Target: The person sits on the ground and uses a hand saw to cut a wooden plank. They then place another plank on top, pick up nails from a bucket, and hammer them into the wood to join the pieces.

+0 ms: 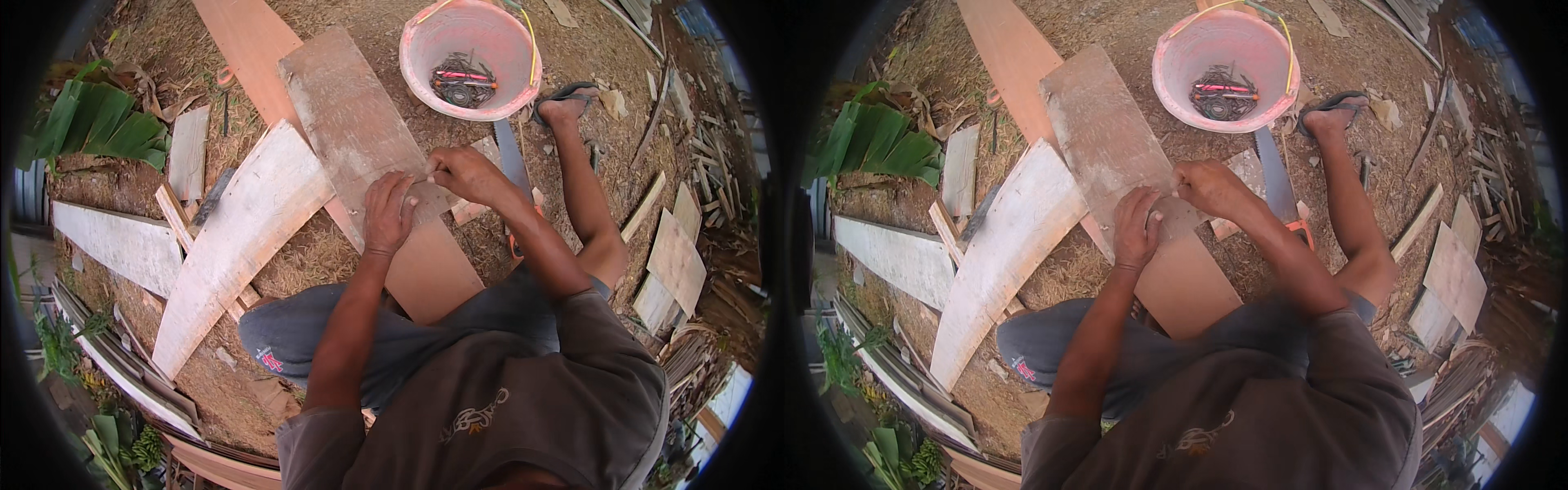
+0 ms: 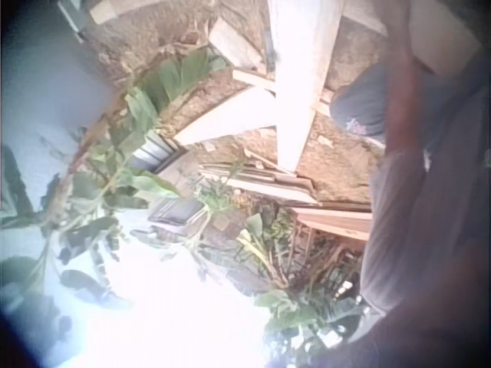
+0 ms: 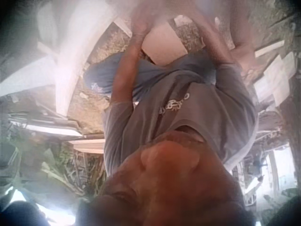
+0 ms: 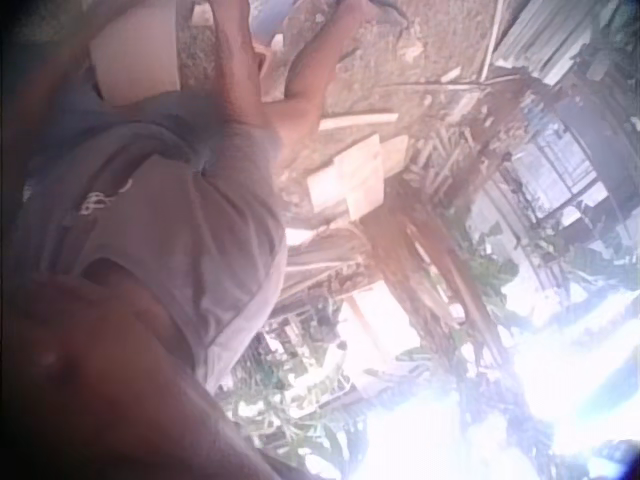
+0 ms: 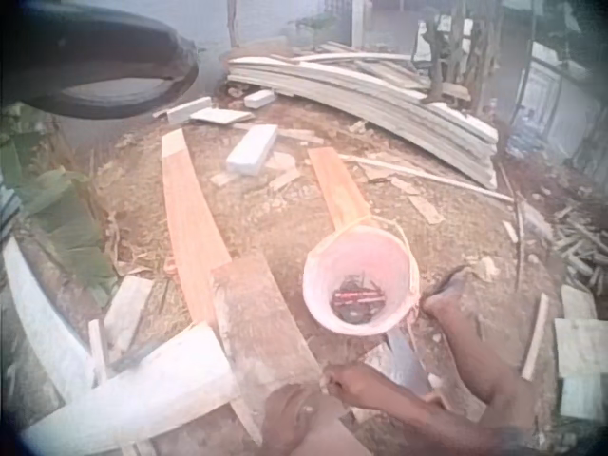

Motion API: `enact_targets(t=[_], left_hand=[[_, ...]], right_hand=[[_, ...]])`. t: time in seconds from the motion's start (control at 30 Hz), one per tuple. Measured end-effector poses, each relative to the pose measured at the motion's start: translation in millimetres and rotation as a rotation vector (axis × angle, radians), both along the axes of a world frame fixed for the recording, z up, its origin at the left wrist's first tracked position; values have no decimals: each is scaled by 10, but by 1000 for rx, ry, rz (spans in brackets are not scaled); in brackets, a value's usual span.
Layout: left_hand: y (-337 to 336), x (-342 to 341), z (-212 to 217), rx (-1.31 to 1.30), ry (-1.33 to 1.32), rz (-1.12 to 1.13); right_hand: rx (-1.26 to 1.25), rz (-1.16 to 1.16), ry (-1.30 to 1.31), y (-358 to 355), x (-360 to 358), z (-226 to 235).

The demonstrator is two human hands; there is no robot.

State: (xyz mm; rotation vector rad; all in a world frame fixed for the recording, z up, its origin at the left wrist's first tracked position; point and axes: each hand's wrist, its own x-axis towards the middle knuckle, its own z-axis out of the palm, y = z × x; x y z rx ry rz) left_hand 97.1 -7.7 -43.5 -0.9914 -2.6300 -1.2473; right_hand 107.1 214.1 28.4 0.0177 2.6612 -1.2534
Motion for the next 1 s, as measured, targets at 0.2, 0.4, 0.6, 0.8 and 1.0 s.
enact_targets(t=[0.2,0.4,0.6,0.8,1.0], left_hand=[[4,8,-167,62,-21,24],[19,-23,-281,135,-185,81],[6,-10,-274,380,-475,92],[4,-31,-25,56,-60,-14],[20,-27,69,36,-166,-88]], right_hand=[[-86,-64,81,-398,56,-158],[105,-140,252,-76,599,353],[-50,-819,426,2233,2171,384],[531,-1066,-114,3737,3727,-1655],[203,-1328,-435,3429,3786,-2299]])
